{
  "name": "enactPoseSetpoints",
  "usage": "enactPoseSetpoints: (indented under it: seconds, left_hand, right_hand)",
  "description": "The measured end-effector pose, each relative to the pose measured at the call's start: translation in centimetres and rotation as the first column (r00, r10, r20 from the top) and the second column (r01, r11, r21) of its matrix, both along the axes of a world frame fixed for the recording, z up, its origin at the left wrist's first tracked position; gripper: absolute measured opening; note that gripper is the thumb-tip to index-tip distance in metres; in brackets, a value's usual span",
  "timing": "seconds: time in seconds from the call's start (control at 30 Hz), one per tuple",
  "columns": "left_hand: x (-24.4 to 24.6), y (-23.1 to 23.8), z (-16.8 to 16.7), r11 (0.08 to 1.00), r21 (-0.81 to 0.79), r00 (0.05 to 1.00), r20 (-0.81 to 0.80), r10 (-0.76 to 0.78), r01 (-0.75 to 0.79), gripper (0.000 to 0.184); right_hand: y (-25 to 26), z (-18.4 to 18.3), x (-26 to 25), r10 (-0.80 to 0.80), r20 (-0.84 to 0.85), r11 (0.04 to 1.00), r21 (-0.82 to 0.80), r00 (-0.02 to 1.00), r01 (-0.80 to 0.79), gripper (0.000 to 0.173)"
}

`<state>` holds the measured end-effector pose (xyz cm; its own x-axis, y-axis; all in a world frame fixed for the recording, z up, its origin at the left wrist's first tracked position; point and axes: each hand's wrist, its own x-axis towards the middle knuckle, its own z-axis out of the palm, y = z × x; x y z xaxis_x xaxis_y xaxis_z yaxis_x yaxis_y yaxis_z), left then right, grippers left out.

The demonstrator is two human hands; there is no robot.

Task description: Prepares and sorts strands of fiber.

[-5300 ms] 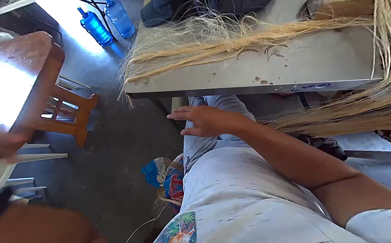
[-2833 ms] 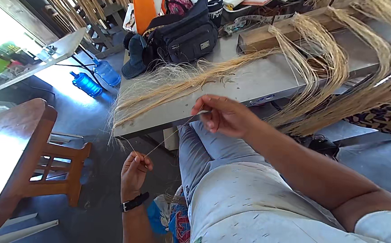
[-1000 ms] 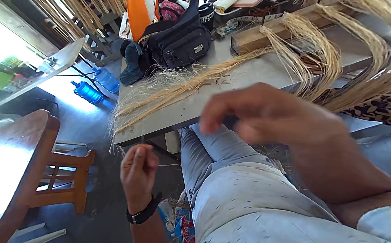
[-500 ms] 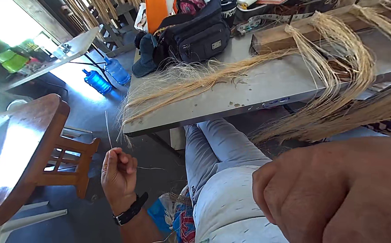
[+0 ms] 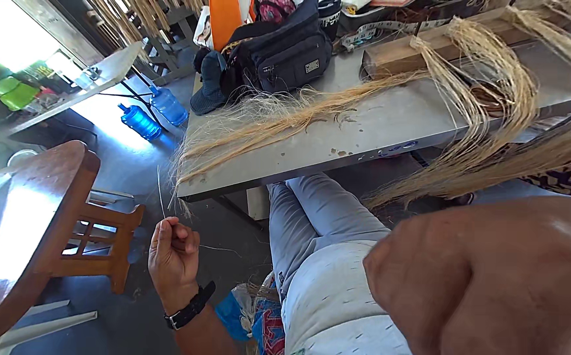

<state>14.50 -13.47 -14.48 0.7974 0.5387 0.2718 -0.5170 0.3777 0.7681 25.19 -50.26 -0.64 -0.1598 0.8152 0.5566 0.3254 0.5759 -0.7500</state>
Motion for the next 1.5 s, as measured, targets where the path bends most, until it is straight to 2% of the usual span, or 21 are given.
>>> enactPoseSetpoints:
  seconds: [0.07, 0.13, 0.2, 0.23, 0.33, 0.43, 0.57, 0.67, 0.73, 0.8, 0.93, 1.03, 1.17, 1.27, 1.33, 1.4, 1.5]
  left_hand:
    - [0.1, -0.2, -0.1, 1.000, 0.000, 1.000, -0.003, -0.001, 0.001, 0.040]
    - [0.1, -0.4, -0.1, 1.000, 0.004, 1.000, -0.017, 0.010, -0.010, 0.041]
    - [0.2, -0.4, 0.0, 0.999, 0.009, 0.999, -0.031, 0.036, -0.035, 0.043]
    - [0.3, -0.4, 0.0, 0.998, 0.002, 0.998, -0.037, 0.057, -0.057, 0.043]
    - [0.5, -0.5, 0.1, 0.995, -0.030, 0.995, -0.031, 0.096, -0.097, 0.046]
    - [0.9, -1.9, 0.6, 0.993, -0.038, 0.994, -0.011, 0.107, -0.108, 0.047]
    - [1.8, -4.8, 1.3, 0.993, 0.089, 0.997, 0.033, 0.070, -0.073, 0.041]
    - [3.2, -7.8, 2.1, 0.977, 0.209, 0.999, -0.020, -0.045, 0.048, 0.037]
    - [4.6, -9.7, 2.2, 0.982, 0.164, 0.996, -0.025, -0.091, 0.093, 0.035]
    - [6.1, -11.0, 2.3, 0.995, 0.071, 0.998, -0.008, -0.067, 0.068, 0.034]
    - [7.9, -11.2, 2.5, 0.995, -0.096, 0.999, -0.048, 0.013, -0.018, 0.036]
    - [8.1, -10.0, 2.5, 0.994, -0.095, 0.997, -0.061, 0.046, -0.052, 0.036]
    - [7.9, -8.0, 2.4, 0.998, -0.034, 0.999, 0.022, 0.046, -0.046, 0.036]
    - [7.7, -7.6, 2.2, 0.997, 0.049, 0.994, 0.089, -0.062, 0.058, 0.035]
    - [7.4, -7.7, 2.0, 0.982, 0.109, 0.979, 0.117, -0.168, 0.155, 0.034]
    - [7.2, -8.0, 1.8, 0.958, 0.150, 0.957, 0.124, -0.262, 0.243, 0.034]
    - [7.1, -8.9, 1.3, 0.915, 0.216, 0.920, 0.124, -0.373, 0.342, 0.031]
  right_hand:
    - [0.1, -0.5, 1.4, -0.138, -0.027, 0.990, 0.008, 0.990, 0.138, 0.021]
    - [1.1, -1.5, 3.7, -0.388, -0.088, 0.921, -0.016, 0.917, 0.388, 0.019]
    - [2.7, -2.7, 5.9, -0.614, -0.238, 0.788, -0.132, 0.753, 0.601, 0.015]
    - [3.5, -3.4, 6.9, -0.687, -0.331, 0.722, -0.212, 0.647, 0.658, 0.015]
    - [5.0, -5.2, 8.6, -0.770, -0.513, 0.594, -0.359, 0.379, 0.719, 0.016]
    - [6.0, -6.6, 8.3, -0.813, -0.507, 0.501, -0.358, 0.286, 0.788, 0.014]
    - [6.9, -7.4, 7.7, -0.895, -0.322, 0.387, -0.214, 0.309, 0.897, 0.012]
    - [7.7, -7.7, 6.7, -0.907, -0.112, 0.420, -0.191, 0.405, 0.887, 0.013]
    - [8.5, -8.5, 5.7, -0.861, 0.043, 0.481, -0.249, 0.506, 0.840, 0.012]
    - [9.5, -10.0, 4.9, -0.789, 0.147, 0.532, -0.324, 0.597, 0.782, 0.017]
    - [10.0, -11.9, 3.7, -0.657, 0.326, 0.541, -0.425, 0.680, 0.726, 0.023]
    - [9.0, -13.1, 3.8, -0.553, 0.426, 0.526, -0.489, 0.716, 0.696, 0.022]
    - [7.5, -14.8, 4.4, -0.394, 0.519, 0.507, -0.565, 0.758, 0.650, 0.022]
    - [6.9, -15.4, 4.8, -0.262, 0.531, 0.527, -0.621, 0.806, 0.580, 0.020]
    - [6.6, -14.7, 5.4, -0.262, 0.488, 0.559, -0.626, 0.832, 0.544, 0.030]
    - [6.3, -13.3, 6.1, -0.391, 0.401, 0.609, -0.562, 0.829, 0.559, 0.036]
    - [6.8, -11.2, 6.7, -0.601, 0.137, 0.681, -0.428, 0.788, 0.594, 0.029]
